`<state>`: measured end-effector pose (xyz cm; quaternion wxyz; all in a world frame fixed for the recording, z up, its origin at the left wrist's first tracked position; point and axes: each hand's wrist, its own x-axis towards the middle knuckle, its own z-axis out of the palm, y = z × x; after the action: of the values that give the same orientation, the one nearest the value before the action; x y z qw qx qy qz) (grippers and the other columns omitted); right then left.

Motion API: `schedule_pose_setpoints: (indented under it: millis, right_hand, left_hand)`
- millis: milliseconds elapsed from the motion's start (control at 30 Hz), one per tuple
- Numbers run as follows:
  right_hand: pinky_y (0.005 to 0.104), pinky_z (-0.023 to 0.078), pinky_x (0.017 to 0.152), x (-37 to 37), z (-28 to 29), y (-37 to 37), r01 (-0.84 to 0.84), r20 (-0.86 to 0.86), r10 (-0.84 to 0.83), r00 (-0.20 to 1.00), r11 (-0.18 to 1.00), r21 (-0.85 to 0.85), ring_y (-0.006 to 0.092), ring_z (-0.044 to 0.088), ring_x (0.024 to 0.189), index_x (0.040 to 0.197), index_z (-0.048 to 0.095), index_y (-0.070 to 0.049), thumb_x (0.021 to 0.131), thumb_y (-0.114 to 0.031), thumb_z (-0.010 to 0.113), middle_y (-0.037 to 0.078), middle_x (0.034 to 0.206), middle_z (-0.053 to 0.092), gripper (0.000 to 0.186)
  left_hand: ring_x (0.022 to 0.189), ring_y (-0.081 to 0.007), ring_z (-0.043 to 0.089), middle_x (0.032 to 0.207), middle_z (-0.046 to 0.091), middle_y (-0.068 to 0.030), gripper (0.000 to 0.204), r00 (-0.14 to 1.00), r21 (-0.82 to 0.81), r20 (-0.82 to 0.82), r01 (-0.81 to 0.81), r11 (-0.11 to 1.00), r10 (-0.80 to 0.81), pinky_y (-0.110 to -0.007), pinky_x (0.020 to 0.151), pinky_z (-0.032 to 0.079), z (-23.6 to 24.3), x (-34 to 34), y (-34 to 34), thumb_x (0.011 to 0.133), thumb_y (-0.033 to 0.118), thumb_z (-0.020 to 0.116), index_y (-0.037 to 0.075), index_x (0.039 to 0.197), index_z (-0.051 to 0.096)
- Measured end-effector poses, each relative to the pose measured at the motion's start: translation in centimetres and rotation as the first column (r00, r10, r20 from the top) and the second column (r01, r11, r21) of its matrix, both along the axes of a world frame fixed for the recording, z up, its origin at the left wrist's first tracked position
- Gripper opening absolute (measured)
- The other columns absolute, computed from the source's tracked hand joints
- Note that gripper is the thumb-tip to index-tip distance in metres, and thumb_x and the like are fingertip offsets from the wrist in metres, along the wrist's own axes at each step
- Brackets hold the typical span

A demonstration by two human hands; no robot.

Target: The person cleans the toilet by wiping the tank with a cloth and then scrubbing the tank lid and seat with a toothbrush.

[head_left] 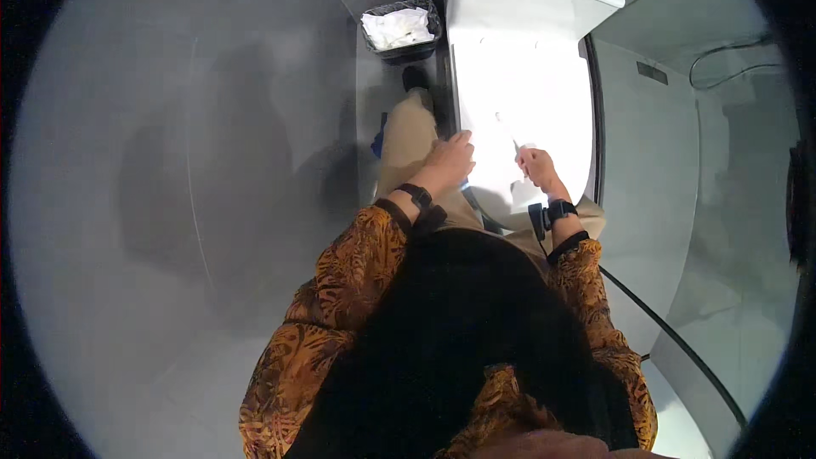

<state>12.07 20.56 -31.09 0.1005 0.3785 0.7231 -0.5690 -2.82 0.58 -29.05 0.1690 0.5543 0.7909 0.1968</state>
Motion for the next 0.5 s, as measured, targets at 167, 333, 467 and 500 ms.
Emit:
schedule_pose_setpoints:
  millis: [167,333,467,500]
  right_hand:
    - [0.0235,0.028,0.036,0.1,-0.3,-1.9,-0.230,0.005,0.234,0.972,0.958,-0.170,0.0064,0.038,0.043,0.071,0.061,-0.006,0.091,-0.033,0.050,-0.004,0.053,0.045,0.035]
    - [0.0228,0.027,0.036,4.1,-3.9,-0.2,0.142,-0.089,-0.155,0.984,0.981,-0.133,0.0066,0.035,0.039,0.074,0.063,-0.006,0.092,-0.032,0.049,-0.003,0.052,0.045,0.035]
    - [0.0232,0.027,0.036,2.1,1.6,-2.1,-0.197,0.149,0.244,0.958,0.941,-0.275,0.0064,0.034,0.039,0.074,0.064,-0.006,0.091,-0.034,0.053,-0.004,0.051,0.044,0.034]
    - [0.0232,0.027,0.036,2.8,0.8,-1.9,-0.187,0.153,0.235,0.960,0.943,-0.274,0.0064,0.034,0.039,0.074,0.064,-0.006,0.091,-0.034,0.053,-0.004,0.051,0.044,0.034]
  left_hand:
    - [0.114,-0.0340,0.048,0.132,0.042,-0.0194,0.029,0.996,-0.108,0.047,-0.074,0.991,0.079,-0.044,0.092,0.043,-1.3,0.0,-1.7,0.082,0.020,0.058,-0.002,0.100,0.059]
    - [0.114,-0.0361,0.048,0.135,0.040,-0.0204,0.032,0.990,-0.154,0.122,-0.058,0.986,0.077,-0.043,0.095,0.042,-0.2,0.9,-0.3,0.083,0.021,0.057,0.000,0.107,0.056]
    - [0.113,-0.0378,0.048,0.135,0.040,-0.0213,0.036,0.985,-0.180,0.073,-0.138,0.974,0.153,-0.044,0.095,0.041,-0.8,-0.3,-1.8,0.085,0.023,0.056,0.001,0.113,0.052]
    - [0.112,-0.0382,0.049,0.134,0.040,-0.0215,0.037,0.987,-0.211,0.063,-0.130,0.969,0.146,-0.044,0.095,0.041,-0.9,-0.2,-1.5,0.085,0.023,0.056,0.001,0.115,0.050]
